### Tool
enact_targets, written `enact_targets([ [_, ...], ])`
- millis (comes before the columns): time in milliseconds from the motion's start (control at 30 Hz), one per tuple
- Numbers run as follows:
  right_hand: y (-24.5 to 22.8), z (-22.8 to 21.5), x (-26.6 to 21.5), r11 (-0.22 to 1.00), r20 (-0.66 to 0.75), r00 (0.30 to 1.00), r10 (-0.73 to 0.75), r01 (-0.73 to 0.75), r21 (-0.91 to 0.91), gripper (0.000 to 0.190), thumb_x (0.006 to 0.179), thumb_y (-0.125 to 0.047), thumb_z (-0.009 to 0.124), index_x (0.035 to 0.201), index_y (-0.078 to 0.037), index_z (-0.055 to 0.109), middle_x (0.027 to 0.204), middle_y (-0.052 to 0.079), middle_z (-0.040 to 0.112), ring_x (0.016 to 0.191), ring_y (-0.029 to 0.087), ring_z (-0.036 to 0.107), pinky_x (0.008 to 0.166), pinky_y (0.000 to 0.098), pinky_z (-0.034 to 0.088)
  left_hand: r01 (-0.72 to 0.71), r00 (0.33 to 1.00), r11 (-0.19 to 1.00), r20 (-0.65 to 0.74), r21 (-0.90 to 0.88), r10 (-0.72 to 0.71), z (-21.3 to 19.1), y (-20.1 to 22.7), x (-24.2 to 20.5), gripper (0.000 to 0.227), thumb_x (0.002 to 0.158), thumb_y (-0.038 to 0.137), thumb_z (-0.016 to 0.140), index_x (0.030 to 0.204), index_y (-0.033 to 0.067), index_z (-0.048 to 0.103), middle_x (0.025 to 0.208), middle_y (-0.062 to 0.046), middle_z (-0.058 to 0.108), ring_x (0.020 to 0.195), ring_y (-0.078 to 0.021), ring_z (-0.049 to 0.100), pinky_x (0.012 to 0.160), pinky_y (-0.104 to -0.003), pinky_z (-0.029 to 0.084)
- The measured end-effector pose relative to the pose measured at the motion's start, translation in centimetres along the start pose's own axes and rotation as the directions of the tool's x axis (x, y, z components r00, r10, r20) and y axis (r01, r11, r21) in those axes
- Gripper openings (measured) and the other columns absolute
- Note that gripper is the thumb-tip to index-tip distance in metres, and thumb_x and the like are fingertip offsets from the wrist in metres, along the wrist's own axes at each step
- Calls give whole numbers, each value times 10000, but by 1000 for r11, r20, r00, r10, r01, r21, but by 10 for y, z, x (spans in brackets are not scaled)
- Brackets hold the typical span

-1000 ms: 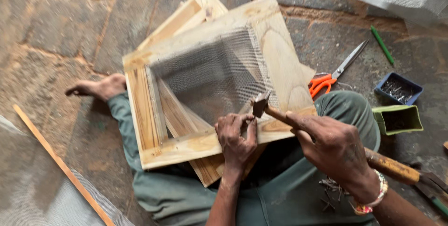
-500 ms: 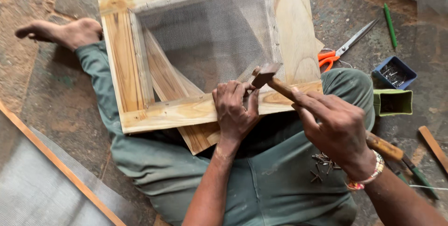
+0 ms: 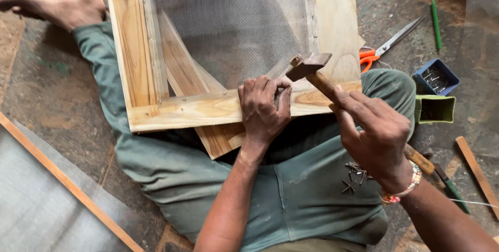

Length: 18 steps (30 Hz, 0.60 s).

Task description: The person sits on the floor and uses a hammer to drive nails into a wooden frame, securing a mesh screen. They repeatedly pick up nails, position them, and hammer them in while adjusting the frame's position on their lap.

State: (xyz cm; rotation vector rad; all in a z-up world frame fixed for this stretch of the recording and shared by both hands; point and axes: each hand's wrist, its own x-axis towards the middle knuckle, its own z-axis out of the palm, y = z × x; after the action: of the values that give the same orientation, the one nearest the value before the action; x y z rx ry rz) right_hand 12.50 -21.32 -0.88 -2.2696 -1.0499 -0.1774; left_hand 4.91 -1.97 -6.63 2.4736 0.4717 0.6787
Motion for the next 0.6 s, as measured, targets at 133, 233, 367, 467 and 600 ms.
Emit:
enact_targets([
  [133, 4, -2, -1, 1000, 53, 999, -6, 7, 0, 353, 845, -3, 809, 1192, -56, 769, 1026, 144, 763, 837, 249, 734, 758, 353, 592, 7, 1000, 1000, 12, 20, -7, -3, 2, 2, 106, 872, 168, 720, 969, 127, 723, 911, -28, 603, 931, -238, 552, 871, -395, 398],
  [233, 2, -2, -6, 999, -69, 997, 31, -28, 45, 297, 934, -15, 820, 1220, -46, 747, 1098, 139, 758, 900, 239, 743, 814, 335, 598, -9, 1000, 1000, -12, -19, 9, -3, 3, -2, 91, 906, 178, 726, 974, 123, 703, 936, -38, 613, 942, -243, 559, 887, -395, 396],
  [367, -1, 3, -5, 999, -57, 998, 24, -21, 50, 245, 971, 19, 786, 1193, -78, 745, 1092, 118, 772, 943, 229, 763, 830, 322, 603, 27, 997, 993, -70, -117, -36, -6, 1, -3, 154, 951, 86, 671, 1104, 96, 674, 1010, -27, 637, 961, -222, 575, 930, -375, 424],
  [467, -1, 0, 1, 998, 46, 999, -15, 18, -62, 317, 855, 19, 808, 1167, -32, 786, 1003, 175, 757, 851, 288, 739, 773, 381, 595, 23, 996, 988, -86, -151, -37, -6, 2, -2, 191, 952, 56, 673, 1140, 78, 656, 1008, -40, 623, 937, -217, 575, 933, -375, 441],
  [600, -3, 0, 0, 999, -111, 994, -12, 16, 30, 238, 939, 18, 795, 1169, -13, 741, 1110, 173, 752, 936, 287, 753, 828, 375, 609, 22, 994, 987, -105, -158, -39, -5, 1, -4, 206, 955, 46, 664, 1158, 74, 640, 1028, -42, 627, 950, -213, 586, 941, -374, 449],
])
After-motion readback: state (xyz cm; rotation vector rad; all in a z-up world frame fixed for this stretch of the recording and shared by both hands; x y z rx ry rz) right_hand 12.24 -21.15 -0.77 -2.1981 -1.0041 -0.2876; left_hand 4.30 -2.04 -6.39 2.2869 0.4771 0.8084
